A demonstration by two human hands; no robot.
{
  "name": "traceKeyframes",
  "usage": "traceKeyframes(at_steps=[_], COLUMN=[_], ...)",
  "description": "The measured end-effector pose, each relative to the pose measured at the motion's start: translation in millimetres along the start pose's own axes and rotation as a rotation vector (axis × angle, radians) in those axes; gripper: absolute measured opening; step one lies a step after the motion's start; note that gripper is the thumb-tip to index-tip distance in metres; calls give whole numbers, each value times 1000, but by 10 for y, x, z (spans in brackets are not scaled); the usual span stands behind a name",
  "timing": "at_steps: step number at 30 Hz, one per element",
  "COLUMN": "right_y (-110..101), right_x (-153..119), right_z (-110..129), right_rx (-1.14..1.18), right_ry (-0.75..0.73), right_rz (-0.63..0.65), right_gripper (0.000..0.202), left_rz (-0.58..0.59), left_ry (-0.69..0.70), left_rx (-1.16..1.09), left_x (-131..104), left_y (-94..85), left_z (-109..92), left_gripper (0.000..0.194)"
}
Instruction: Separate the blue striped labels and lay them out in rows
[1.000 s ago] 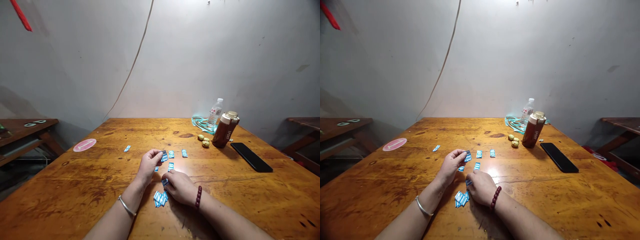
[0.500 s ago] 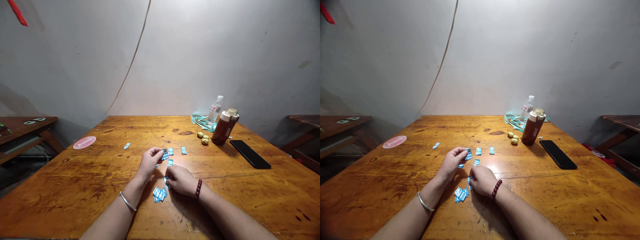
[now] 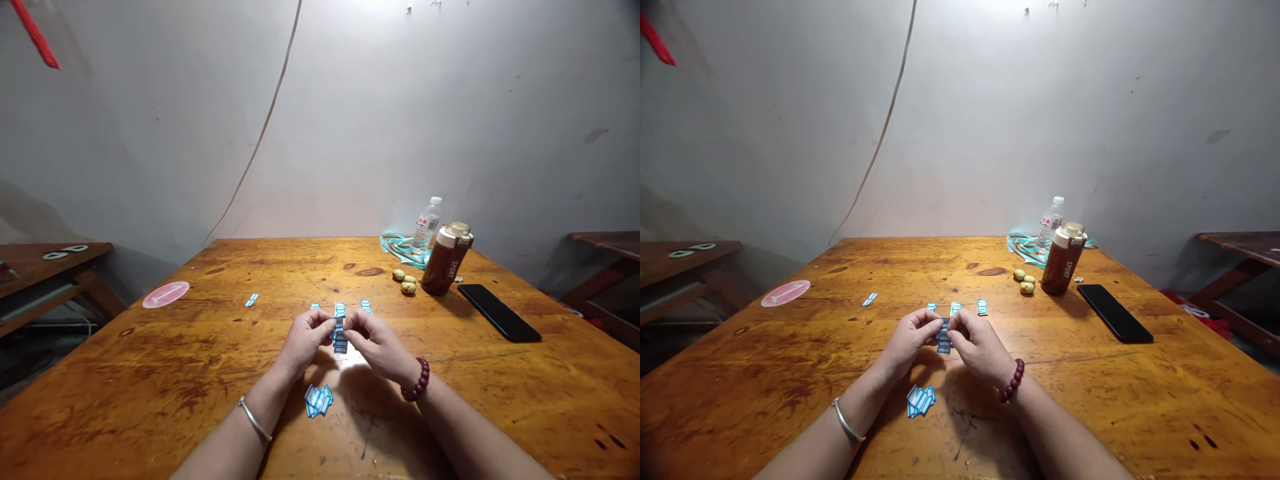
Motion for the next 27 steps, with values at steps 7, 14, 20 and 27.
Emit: traceKeyframes(at_steps=[7, 14, 20, 27], right_y=[24, 20, 51, 72], right_x=[0, 4, 3, 7], right_z=[-43, -62, -108, -135], right_rx=[-140, -160, -172, -99], right_ry=[-11, -1, 15, 39], right_rz=[-120, -154, -174, -182], right_gripper=[10, 10, 12, 14], left_rz=[91, 102, 119, 97], left_ry=[-96, -132, -117, -133], left_rx=[-109, -145, -136, -99], left_x=[-40, -59, -62, -50], left_y=[80, 91, 74, 86], left_z=[24, -21, -21, 17], left_gripper=[21, 24, 22, 22])
Point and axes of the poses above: each hand's wrist, its own x-axis towards the middle knuckle, its own y-axis out of the palm, z = x × y, the point moved 2 cm from there along x, towards the middle knuckle, and after that the axes turned 1 degree about -y, right-handed, at the moved point
